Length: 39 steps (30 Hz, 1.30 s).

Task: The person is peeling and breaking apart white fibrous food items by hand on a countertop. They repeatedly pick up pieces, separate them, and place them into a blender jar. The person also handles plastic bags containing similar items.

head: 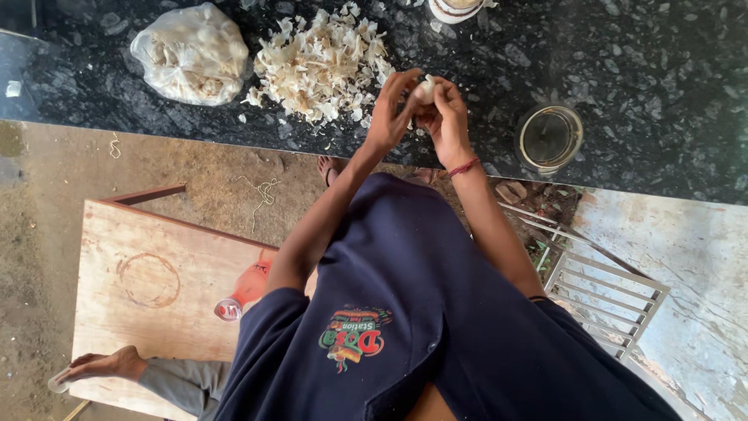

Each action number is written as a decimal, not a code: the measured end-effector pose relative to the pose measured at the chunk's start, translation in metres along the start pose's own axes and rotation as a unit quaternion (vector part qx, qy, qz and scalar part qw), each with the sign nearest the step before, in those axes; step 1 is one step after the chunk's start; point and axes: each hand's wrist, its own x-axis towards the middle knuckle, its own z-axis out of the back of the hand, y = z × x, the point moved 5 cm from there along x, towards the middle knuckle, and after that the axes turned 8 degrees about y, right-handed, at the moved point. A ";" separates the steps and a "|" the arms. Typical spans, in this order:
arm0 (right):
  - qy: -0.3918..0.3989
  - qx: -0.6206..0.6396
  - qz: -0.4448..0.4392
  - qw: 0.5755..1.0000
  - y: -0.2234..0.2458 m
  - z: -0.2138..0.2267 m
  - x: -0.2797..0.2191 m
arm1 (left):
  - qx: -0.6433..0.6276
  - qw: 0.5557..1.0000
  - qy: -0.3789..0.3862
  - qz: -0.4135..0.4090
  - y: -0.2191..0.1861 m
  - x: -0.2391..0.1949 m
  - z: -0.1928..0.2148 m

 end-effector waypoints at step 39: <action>-0.013 -0.281 0.175 0.943 -0.052 -0.053 0.031 | -0.139 0.969 -0.144 0.143 0.067 -0.017 0.004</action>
